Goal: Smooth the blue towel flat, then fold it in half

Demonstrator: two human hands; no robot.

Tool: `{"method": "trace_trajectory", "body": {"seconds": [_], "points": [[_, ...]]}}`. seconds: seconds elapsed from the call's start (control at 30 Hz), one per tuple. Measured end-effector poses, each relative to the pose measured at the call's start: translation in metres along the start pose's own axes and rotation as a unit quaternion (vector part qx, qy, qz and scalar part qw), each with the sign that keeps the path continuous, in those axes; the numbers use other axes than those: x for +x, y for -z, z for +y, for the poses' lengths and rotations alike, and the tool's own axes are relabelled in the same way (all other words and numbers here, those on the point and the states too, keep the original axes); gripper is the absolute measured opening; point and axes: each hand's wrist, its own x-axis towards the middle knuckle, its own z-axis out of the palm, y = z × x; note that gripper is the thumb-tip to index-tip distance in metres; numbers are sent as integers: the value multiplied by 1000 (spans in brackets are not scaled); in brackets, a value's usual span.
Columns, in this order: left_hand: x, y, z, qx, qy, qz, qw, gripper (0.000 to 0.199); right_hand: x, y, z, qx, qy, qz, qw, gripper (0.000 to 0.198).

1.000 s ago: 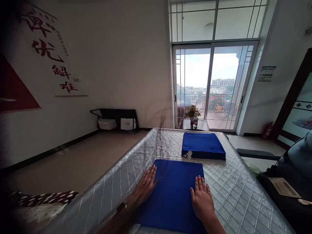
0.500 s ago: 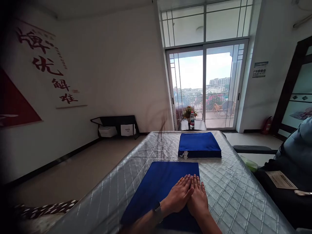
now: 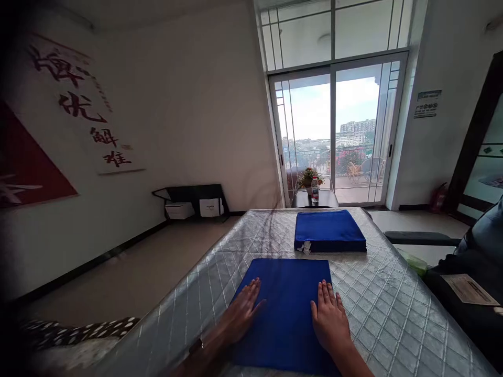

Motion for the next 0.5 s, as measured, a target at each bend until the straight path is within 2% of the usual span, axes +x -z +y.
{"method": "trace_trajectory", "body": {"seconds": [0.3, 0.5], "points": [[6, -25, -12, -48, 13, 57, 997, 70, 6, -14, 5, -28, 9, 31, 999, 68], [9, -42, -13, -58, 32, 85, 994, 83, 5, -11, 5, -52, 9, 23, 998, 68]]}}
